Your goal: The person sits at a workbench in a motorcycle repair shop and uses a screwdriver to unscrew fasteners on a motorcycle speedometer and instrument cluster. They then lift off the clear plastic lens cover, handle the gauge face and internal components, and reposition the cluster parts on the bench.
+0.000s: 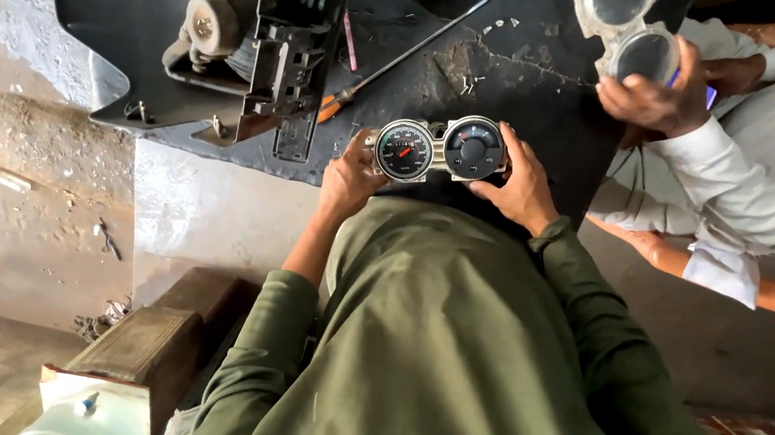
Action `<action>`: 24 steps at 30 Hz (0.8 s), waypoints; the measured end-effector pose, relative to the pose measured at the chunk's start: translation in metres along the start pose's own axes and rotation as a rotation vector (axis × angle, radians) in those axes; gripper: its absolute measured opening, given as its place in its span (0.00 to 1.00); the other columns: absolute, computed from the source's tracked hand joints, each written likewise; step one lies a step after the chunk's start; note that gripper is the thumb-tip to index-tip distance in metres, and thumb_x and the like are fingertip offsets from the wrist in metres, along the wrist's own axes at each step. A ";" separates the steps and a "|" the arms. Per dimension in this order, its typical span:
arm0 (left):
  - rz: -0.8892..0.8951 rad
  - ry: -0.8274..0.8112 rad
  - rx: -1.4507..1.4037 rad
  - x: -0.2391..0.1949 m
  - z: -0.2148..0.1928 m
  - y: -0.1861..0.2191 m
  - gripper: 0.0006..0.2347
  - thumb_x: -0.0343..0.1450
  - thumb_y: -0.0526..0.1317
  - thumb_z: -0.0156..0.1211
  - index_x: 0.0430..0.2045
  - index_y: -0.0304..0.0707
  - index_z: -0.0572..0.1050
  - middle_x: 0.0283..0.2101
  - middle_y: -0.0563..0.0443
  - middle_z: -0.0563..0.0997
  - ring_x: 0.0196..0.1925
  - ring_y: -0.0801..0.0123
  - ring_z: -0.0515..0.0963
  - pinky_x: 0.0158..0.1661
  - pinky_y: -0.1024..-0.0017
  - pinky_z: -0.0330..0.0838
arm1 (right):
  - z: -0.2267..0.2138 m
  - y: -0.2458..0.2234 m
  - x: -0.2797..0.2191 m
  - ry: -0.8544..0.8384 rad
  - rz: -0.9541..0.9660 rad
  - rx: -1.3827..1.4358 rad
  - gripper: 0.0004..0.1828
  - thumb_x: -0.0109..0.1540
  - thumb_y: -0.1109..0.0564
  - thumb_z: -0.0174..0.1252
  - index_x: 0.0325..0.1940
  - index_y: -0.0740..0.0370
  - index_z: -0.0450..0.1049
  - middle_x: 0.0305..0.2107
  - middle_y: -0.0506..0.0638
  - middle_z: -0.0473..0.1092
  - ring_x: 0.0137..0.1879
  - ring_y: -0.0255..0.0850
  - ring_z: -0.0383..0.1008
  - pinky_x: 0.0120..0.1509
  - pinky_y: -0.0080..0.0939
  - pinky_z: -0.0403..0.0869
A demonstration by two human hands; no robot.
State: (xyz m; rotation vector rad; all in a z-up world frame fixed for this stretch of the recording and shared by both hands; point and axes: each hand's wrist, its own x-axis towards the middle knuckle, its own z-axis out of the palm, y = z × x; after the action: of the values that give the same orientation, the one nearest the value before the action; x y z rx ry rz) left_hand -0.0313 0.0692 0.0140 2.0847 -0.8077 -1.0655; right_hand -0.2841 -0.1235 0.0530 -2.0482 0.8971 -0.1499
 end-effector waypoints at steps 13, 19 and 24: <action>0.106 0.025 0.143 -0.010 0.008 -0.005 0.46 0.59 0.45 0.76 0.72 0.39 0.53 0.47 0.46 0.85 0.45 0.53 0.85 0.46 0.58 0.77 | 0.003 -0.007 -0.006 0.038 0.025 0.023 0.52 0.53 0.54 0.77 0.76 0.62 0.59 0.55 0.58 0.71 0.51 0.45 0.77 0.48 0.41 0.78; 0.081 0.054 0.187 -0.017 0.001 0.017 0.45 0.58 0.48 0.78 0.70 0.46 0.57 0.48 0.47 0.84 0.47 0.52 0.84 0.46 0.57 0.77 | 0.004 -0.007 -0.008 0.096 -0.047 -0.020 0.48 0.53 0.56 0.77 0.74 0.61 0.63 0.57 0.57 0.70 0.54 0.45 0.76 0.53 0.42 0.78; 0.147 0.150 0.268 -0.019 -0.005 0.032 0.40 0.55 0.48 0.80 0.63 0.41 0.68 0.51 0.40 0.75 0.56 0.46 0.76 0.53 0.55 0.73 | 0.004 -0.013 0.000 0.081 0.079 0.027 0.45 0.50 0.55 0.76 0.69 0.61 0.65 0.57 0.58 0.67 0.58 0.47 0.74 0.53 0.43 0.78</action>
State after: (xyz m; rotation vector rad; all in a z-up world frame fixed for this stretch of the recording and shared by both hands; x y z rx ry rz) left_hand -0.0431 0.0660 0.0491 2.2536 -1.0568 -0.7451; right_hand -0.2756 -0.1160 0.0600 -1.9905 1.0188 -0.2020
